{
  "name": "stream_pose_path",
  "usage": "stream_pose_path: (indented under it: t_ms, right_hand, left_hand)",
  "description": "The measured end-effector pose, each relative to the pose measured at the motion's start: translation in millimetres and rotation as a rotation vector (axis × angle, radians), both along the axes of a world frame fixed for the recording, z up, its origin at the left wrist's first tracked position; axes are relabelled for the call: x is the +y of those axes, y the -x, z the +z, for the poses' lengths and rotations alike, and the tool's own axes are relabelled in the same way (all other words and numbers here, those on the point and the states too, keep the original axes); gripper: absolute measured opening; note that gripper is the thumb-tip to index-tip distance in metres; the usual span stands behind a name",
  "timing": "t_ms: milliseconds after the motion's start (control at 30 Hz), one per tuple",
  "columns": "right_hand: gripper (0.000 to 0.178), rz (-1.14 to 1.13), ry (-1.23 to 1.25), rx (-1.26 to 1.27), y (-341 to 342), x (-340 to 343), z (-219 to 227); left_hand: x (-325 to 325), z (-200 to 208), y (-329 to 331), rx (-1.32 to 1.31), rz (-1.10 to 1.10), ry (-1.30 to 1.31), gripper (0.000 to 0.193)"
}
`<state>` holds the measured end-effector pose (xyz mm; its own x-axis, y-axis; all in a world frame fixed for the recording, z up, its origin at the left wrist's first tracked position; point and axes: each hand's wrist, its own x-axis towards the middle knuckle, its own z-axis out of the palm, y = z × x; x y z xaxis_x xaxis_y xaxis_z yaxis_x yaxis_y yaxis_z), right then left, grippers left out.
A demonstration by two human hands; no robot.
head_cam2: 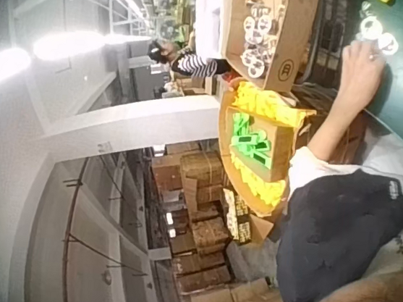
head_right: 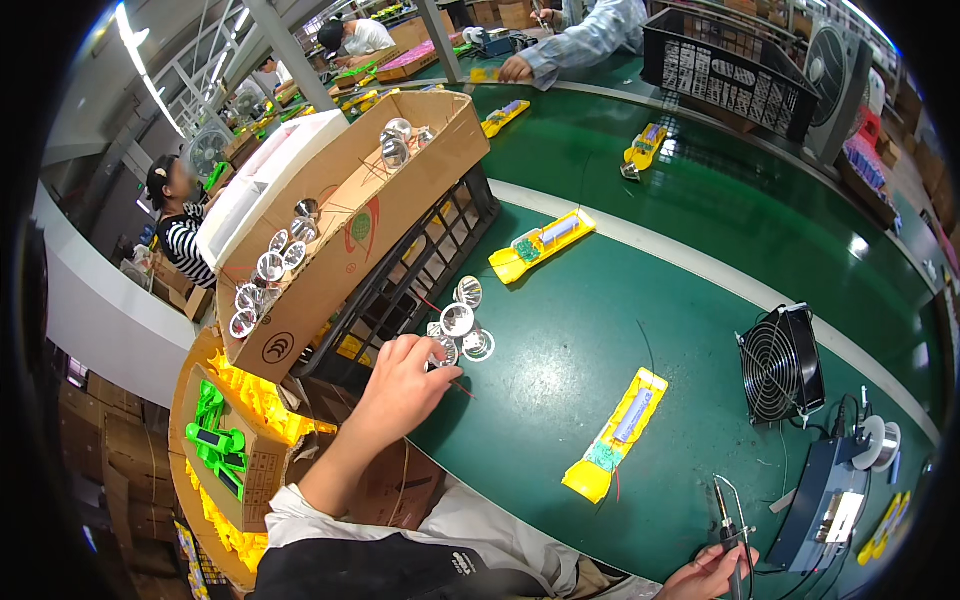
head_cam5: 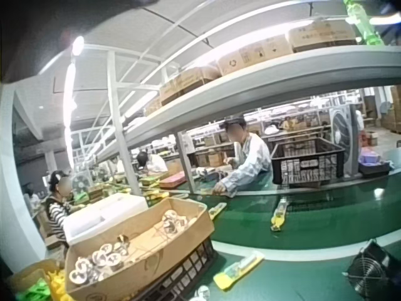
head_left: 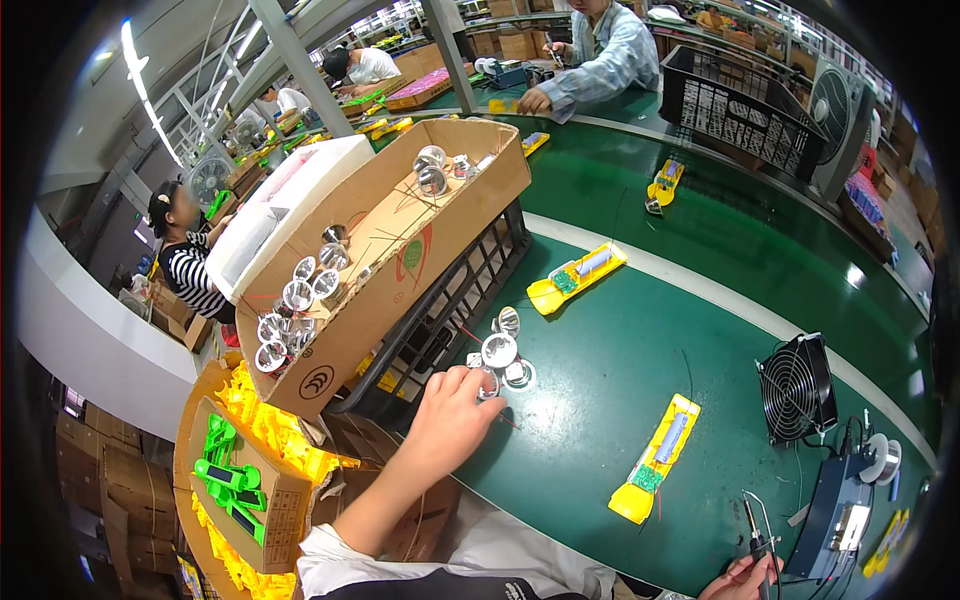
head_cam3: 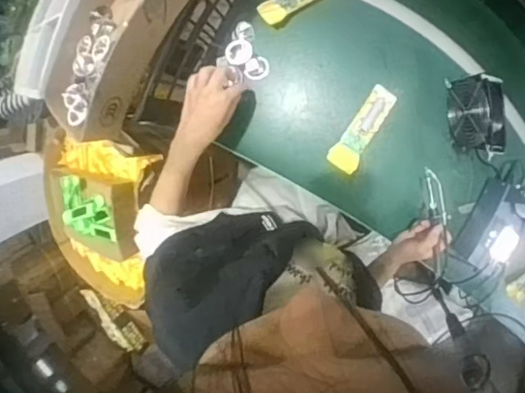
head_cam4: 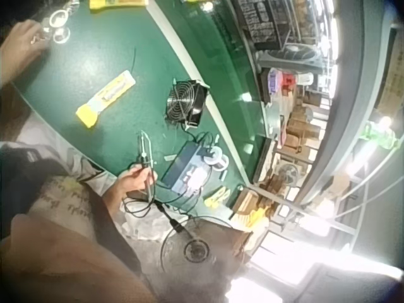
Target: The person solders wires onto flashlight circuit boards using a soldering iron and places the assemblies onto a conveyor belt. The person then retrieves a crate of flashlight parts and solders wires onto more circuit boards.
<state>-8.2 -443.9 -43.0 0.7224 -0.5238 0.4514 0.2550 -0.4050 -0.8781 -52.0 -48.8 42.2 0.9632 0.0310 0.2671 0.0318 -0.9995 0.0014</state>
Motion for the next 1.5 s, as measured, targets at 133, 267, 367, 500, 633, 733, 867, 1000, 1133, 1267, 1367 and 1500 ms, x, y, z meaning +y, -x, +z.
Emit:
stream_pose_path:
  t_ms: [133,267,367,500,633,733,867,1000,1133,1267,1367,1500]
  right_hand:
    - [0.015,0.066,-0.447,0.056,2,3,3]
    - [0.015,0.017,-0.589,0.064,1,10,9]
    - [0.013,0.050,-0.597,0.047,0,10,8]
    - [0.016,0.083,-0.596,0.068,-1,6,4]
    - [0.013,0.118,-0.591,0.052,1,8,7]
    - [0.014,0.128,-0.624,0.042,-1,14,13]
    - [0.013,0.146,-0.568,0.046,0,18,15]
    - [0.014,0.134,-0.567,0.066,5,17,16]
    - [0.018,0.203,-0.564,0.078,12,27,30]
    - [0.017,0.441,-0.538,0.070,18,37,43]
    - [0.028,0.445,-0.463,0.099,16,53,51]
    - [0.036,0.446,-0.415,0.136,9,63,49]
  left_hand:
    - [10,3,-3,0.176,-0.027,-0.034,0.010]
    - [16,5,-12,0.271,-0.087,-0.148,0.004]
    - [21,6,-14,0.225,-0.149,-0.085,0.006]
    - [-1,8,-8,0.209,-0.137,0.069,0.004]
    - [-52,-17,0,0.058,-0.243,0.397,0.011]
    - [-81,-37,1,0.032,-0.334,0.588,0.011]
    - [-100,-53,-3,0.016,-0.405,0.733,0.011]
    - [-109,-51,-9,-0.012,-0.276,0.651,0.009]
    - [-116,-54,-12,-0.084,-0.125,0.780,0.010]
    - [-125,-51,-16,-0.142,-0.062,0.893,0.009]
    - [-127,-51,-17,-0.130,-0.015,0.924,0.009]
    - [-129,-53,-16,-0.047,-0.027,0.989,0.009]
